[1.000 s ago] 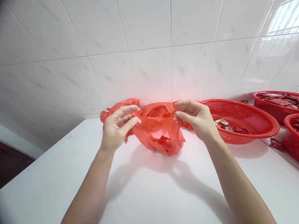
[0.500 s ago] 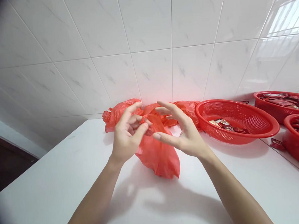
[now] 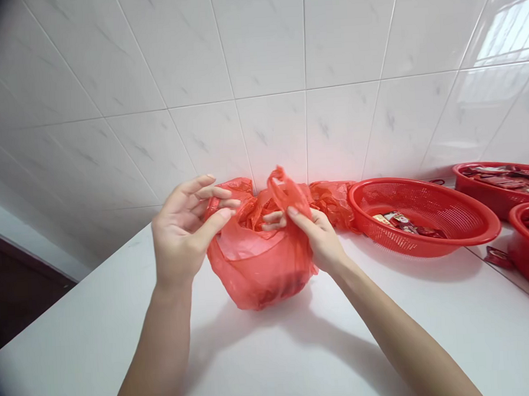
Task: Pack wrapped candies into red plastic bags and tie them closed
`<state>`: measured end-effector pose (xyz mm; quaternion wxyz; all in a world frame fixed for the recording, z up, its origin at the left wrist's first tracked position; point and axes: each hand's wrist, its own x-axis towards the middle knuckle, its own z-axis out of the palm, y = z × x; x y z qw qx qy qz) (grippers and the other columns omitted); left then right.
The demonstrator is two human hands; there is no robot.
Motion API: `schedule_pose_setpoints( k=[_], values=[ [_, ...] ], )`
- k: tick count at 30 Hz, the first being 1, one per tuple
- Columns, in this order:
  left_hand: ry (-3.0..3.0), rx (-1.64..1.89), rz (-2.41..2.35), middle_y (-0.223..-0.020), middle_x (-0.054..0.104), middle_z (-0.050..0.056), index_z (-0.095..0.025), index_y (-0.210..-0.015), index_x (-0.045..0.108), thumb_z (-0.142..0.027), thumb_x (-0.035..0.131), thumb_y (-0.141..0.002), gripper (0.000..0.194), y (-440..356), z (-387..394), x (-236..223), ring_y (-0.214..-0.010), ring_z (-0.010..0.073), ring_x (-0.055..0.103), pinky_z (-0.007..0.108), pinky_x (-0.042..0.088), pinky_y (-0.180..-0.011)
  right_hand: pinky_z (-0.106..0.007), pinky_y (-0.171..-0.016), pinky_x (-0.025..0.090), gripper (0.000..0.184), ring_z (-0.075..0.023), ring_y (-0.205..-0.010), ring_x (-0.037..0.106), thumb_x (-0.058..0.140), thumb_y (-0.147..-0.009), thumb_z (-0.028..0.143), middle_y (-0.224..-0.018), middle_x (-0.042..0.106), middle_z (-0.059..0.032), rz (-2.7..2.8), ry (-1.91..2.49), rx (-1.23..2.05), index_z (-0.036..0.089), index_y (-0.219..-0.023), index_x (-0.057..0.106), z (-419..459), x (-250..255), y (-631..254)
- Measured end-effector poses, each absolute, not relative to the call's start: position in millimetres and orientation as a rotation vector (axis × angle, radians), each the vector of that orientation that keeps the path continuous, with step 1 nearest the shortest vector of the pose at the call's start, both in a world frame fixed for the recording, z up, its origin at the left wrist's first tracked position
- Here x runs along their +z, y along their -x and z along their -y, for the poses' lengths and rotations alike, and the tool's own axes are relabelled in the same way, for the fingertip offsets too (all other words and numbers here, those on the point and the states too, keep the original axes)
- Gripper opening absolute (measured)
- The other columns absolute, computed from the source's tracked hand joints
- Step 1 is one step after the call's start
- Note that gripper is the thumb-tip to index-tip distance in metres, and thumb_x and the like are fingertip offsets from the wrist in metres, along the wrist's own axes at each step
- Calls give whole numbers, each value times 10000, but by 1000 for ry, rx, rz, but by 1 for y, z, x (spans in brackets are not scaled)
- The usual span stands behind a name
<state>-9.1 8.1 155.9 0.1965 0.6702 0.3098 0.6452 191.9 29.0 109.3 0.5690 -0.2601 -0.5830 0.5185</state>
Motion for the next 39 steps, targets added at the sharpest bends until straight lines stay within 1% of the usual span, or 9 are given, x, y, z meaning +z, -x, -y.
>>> schedule_pose_setpoints(
  k=[3, 6, 9, 12, 18, 23, 27, 33, 39],
  values=[
    [-1954, 1676, -730, -917, 708, 30, -198, -1050, 696, -136, 702, -808, 250, 28, -1, 164, -788, 180, 731, 363, 650, -774, -259, -490, 429, 423, -79, -397, 412, 678, -833, 577, -636, 617, 9, 1179, 614, 1368, 213, -717, 496, -34, 111, -195],
    [-2026, 1332, -538, -835, 721, 44, -220, -996, 740, -133, 670, -833, 197, 39, 8, 168, -700, 202, 728, 352, 641, -620, -217, -412, 243, 305, -60, -391, 257, 662, -861, 456, -504, 439, 83, 1276, 774, 1260, 215, -765, 503, -29, 110, -192],
    [-2035, 1088, -451, -890, 738, 64, -239, -1062, 741, -146, 615, -885, 236, 33, 10, 164, -728, 218, 743, 354, 638, -610, -212, -465, 280, 92, -87, -500, 360, 606, -839, 245, -567, 447, 73, 1587, 864, 1133, 216, -811, 523, -18, 111, -188],
    [-2046, 1078, -516, -1078, 727, 83, -239, -1170, 696, -150, 554, -920, 301, 15, -2, 155, -886, 219, 748, 356, 641, -741, -237, -507, 348, 138, -95, -532, 380, 524, -816, 205, -588, 459, 54, 1812, 740, 1301, 212, -697, 452, -8, 113, -186],
    [-1989, 985, -462, -1183, 704, 101, -210, -1159, 673, -170, 496, -936, 287, -9, -17, 143, -997, 218, 721, 354, 621, -845, -259, -582, 459, 247, -135, -672, 538, 738, -797, 320, -770, 565, 20, 1760, 669, 1342, 231, -958, 573, -4, 105, -174],
    [-2049, 1130, -551, -1317, 644, 103, -230, -1250, 617, -235, 624, -909, 341, -5, -16, 145, -1042, 221, 702, 368, 602, -895, -225, -442, 296, 394, -83, -459, 349, 624, -914, 566, -533, 398, 75, 1615, 717, 1497, 217, -765, 516, -7, 100, -170],
    [-2188, 1130, -975, -1169, 712, 73, -220, -1144, 683, -347, 724, -851, 321, 7, -21, 147, -960, 211, 703, 375, 596, -880, -232, -447, 277, 504, -80, -434, 359, 575, -925, 634, -488, 506, 31, 1474, 756, 1540, 188, -693, 534, -16, 104, -182],
    [-2250, 1190, -937, -893, 741, 36, -209, -920, 736, -232, 677, -853, 93, 7, -17, 147, -807, 176, 693, 329, 594, -765, -263, -524, 454, 454, -83, -400, 431, 641, -895, 561, -636, 690, -33, 1317, 713, 1724, 133, -1026, 715, -34, 105, -194],
    [-2454, 655, -822, -934, 772, -8, -267, -924, 779, -118, 580, -867, 255, 0, -7, 149, -887, 186, 713, 305, 560, -798, -266, -550, 536, 389, -150, -496, 619, 654, -893, 501, -569, 667, -20, 1266, 675, 1780, 140, -1007, 738, -41, 102, -198]
  ],
)
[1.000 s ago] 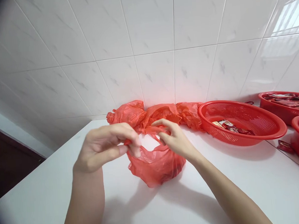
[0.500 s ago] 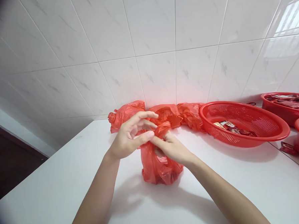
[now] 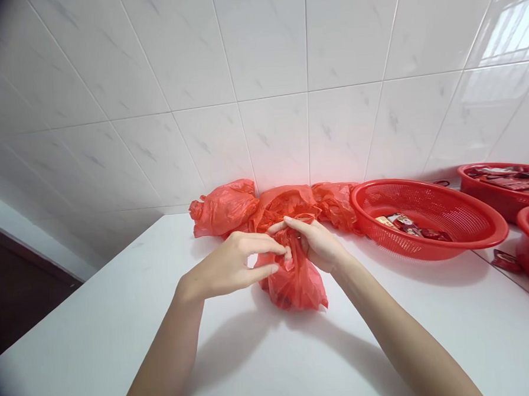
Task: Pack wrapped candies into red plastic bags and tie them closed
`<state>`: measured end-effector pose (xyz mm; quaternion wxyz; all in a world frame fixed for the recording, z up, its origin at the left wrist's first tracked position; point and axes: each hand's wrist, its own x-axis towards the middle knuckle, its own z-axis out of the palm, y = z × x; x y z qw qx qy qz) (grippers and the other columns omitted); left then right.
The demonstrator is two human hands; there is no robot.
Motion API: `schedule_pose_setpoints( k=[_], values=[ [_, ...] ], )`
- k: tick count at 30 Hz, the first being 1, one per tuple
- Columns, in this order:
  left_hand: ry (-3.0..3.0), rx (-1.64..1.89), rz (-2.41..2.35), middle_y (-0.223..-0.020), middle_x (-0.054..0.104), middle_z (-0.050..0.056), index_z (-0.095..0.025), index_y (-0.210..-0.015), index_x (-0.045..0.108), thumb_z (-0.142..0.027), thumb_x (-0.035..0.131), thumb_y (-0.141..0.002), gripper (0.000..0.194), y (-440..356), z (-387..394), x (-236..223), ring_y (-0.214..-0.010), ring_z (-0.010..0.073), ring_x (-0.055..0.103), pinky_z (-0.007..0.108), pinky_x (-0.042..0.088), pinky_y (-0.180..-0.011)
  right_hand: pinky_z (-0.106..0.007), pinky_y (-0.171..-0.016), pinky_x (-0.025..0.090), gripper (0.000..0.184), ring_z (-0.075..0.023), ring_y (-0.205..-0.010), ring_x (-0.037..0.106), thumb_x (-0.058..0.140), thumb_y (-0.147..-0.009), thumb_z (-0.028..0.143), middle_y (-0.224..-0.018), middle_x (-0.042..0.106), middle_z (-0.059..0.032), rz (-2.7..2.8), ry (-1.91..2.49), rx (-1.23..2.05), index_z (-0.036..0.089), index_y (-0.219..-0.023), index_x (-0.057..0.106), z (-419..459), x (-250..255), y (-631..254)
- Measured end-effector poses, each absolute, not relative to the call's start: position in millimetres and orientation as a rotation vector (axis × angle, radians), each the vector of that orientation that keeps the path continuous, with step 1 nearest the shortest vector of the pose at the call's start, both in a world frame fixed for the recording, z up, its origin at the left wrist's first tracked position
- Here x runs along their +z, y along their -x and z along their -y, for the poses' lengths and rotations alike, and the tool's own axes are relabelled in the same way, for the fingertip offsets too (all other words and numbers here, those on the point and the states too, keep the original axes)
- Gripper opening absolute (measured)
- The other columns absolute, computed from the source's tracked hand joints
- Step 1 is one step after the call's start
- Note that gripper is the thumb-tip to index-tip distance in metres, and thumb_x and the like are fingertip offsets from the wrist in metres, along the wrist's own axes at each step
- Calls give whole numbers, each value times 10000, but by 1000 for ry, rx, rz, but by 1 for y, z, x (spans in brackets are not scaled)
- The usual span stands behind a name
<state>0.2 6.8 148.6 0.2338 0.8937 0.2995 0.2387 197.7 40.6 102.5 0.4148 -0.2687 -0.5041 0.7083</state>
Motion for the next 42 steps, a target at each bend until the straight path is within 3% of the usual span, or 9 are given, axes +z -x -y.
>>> schedule_pose_setpoints(
  k=[6, 12, 19, 24, 28, 32, 35, 38, 42],
  values=[
    [-2222, 948, -955, -951, 761, 37, -234, -979, 762, -237, 704, -823, 167, 7, -25, 142, -887, 204, 708, 332, 568, -805, -291, -641, 570, 363, -195, -666, 720, 708, -860, 486, -750, 744, -79, 1360, 657, 1664, 139, -961, 733, -35, 109, -198],
    [-1978, 833, -711, -1356, 643, 91, -310, -1436, 523, -214, 793, -761, 733, -4, -46, 123, -1245, 269, 609, 438, 514, -1028, -323, -679, 558, 433, -190, -648, 690, 534, -984, 539, -723, 716, -52, 1759, 843, 1094, 170, -911, 748, -16, 117, -197],
    [-1760, 810, -697, -1089, 725, 89, -199, -1203, 702, -379, 736, -860, 388, -17, -56, 110, -1063, 242, 660, 381, 514, -950, -352, -832, 587, 425, -241, -1005, 726, 427, -1050, 462, -1134, 761, -83, 1943, 902, 373, 204, -1241, 705, -14, 116, -204],
    [-1479, 820, -592, -843, 732, 70, -149, -856, 771, -554, 751, -799, 410, -19, -63, 104, -842, 199, 666, 332, 504, -833, -478, -1181, 391, 453, -233, -1414, 476, 366, -1075, 419, -1493, 547, -37, 2164, 842, 243, 271, -1478, 510, -21, 113, -204],
    [-1349, 1078, -673, -807, 724, 41, -162, -835, 775, -523, 821, -722, 381, -22, -66, 104, -813, 174, 662, 293, 497, -792, -505, -1200, 342, 486, -240, -1451, 421, 304, -1084, 411, -1575, 423, -80, 2149, 975, -20, 217, -1485, 497, -29, 111, -209],
    [-1358, 1317, -849, -819, 740, 48, -162, -825, 770, -546, 821, -696, 408, -13, -77, 104, -793, 170, 673, 284, 511, -768, -547, -1131, 361, 463, -284, -1211, 642, 288, -1076, 349, -1430, 595, -139, 2158, 1173, -296, 183, -1231, 692, -37, 111, -217],
    [-1369, 1428, -983, -731, 725, 36, -158, -774, 750, -569, 832, -656, 435, 1, -93, 101, -716, 166, 666, 282, 519, -713, -431, -926, 458, 477, -252, -879, 699, 297, -1064, 322, -1043, 773, -129, 2273, 1277, -267, 182, -866, 708, -36, 115, -217],
    [-1309, 1465, -1130, -664, 710, 31, -156, -717, 723, -548, 841, -645, 417, 16, -109, 94, -652, 169, 669, 264, 504, -632, -310, -653, 381, 477, -192, -586, 546, 326, -1047, 315, -622, 640, -53, 2362, 1404, -166, 209, -610, 486, -32, 119, -214],
    [-1153, 1502, -1279, -589, 682, 17, -151, -672, 675, -453, 824, -698, 338, 29, -123, 86, -541, 145, 651, 219, 454, -520, -294, -558, 247, 455, -161, -509, 381, 324, -1036, 333, -539, 473, -8, 2388, 1495, -43, 211, -599, 302, -30, 120, -214]
  ],
)
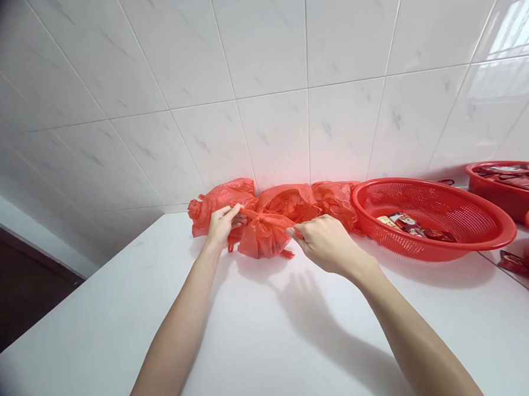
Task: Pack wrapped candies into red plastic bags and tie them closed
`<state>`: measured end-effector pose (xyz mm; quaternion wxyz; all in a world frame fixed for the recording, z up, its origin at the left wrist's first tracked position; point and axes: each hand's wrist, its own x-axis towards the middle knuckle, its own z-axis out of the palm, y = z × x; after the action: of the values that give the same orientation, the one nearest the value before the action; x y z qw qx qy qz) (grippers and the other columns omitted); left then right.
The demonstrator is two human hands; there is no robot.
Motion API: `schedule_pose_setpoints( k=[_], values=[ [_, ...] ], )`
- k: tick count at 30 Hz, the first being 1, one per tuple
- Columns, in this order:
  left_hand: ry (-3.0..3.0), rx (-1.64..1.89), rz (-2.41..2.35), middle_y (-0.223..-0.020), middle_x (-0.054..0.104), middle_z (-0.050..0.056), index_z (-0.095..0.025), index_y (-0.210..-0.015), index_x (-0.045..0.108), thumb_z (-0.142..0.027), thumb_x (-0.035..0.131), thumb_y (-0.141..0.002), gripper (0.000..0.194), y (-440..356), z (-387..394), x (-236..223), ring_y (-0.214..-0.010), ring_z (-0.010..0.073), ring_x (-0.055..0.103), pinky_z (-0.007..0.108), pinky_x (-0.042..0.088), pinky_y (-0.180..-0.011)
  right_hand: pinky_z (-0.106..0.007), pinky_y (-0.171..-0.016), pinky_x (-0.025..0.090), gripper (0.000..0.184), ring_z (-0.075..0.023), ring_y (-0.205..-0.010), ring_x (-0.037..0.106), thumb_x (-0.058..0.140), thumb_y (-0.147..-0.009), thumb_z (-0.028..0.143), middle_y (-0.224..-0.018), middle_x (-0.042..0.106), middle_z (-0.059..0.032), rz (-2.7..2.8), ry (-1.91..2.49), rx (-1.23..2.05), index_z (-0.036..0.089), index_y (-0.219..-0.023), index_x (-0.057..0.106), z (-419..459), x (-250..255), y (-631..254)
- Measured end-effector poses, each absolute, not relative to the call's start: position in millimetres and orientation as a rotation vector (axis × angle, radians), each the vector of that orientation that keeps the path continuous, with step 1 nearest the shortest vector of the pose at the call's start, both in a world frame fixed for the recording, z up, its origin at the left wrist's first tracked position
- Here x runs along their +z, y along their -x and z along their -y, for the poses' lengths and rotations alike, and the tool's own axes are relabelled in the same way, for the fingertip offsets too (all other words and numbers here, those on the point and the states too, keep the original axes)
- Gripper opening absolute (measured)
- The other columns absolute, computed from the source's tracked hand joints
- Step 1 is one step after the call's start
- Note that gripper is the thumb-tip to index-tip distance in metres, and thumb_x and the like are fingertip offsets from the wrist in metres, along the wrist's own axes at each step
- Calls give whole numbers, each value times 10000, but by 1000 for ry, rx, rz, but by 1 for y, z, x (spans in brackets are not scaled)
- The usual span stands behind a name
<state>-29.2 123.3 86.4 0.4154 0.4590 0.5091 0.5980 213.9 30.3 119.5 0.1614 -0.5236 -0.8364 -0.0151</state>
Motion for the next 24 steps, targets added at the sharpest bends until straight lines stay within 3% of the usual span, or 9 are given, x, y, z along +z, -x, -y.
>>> schedule_pose_setpoints(
  k=[5, 10, 14, 19, 24],
  values=[
    [-1076, 1600, -1199, -541, 631, -23, -155, -743, 643, -405, 779, -764, 286, 40, -120, 99, -444, 107, 620, 179, 438, -452, -291, -523, 242, 455, -152, -493, 368, 309, -1029, 432, -551, 443, 6, 2370, 1452, 184, 219, -628, 336, -25, 124, -222],
    [-1077, 1929, -1046, -588, 669, -14, -169, -834, 636, -452, 729, -817, 298, 72, -98, 139, -499, 132, 686, 169, 467, -443, -284, -565, 385, 549, -180, -592, 560, 287, -1021, 574, -684, 624, -33, 2335, 1342, 420, 214, -723, 575, -20, 138, -243],
    [-1134, 2121, -1175, -599, 676, -9, -172, -814, 622, -389, 652, -885, 230, 110, -88, 172, -524, 146, 696, 206, 500, -488, -324, -690, 507, 497, -250, -827, 694, 351, -1001, 569, -959, 748, -68, 2337, 1448, 433, 233, -991, 717, -27, 140, -265],
    [-1162, 2214, -1459, -588, 640, -35, -178, -779, 594, -248, 532, -947, 193, 156, -111, 202, -584, 126, 696, 237, 513, -593, -483, -929, 542, 529, -361, -1219, 625, 404, -956, 558, -1386, 641, -67, 2260, 1865, 378, 284, -1340, 641, -39, 129, -288],
    [-1220, 2022, -1800, -620, 603, -23, -191, -737, 540, -203, 551, -891, 155, 183, -150, 192, -654, 137, 684, 237, 510, -629, -533, -927, 567, 536, -405, -1233, 622, 487, -918, 527, -1435, 599, -80, 2264, 1906, 381, 270, -1357, 654, -43, 120, -296]
  ],
)
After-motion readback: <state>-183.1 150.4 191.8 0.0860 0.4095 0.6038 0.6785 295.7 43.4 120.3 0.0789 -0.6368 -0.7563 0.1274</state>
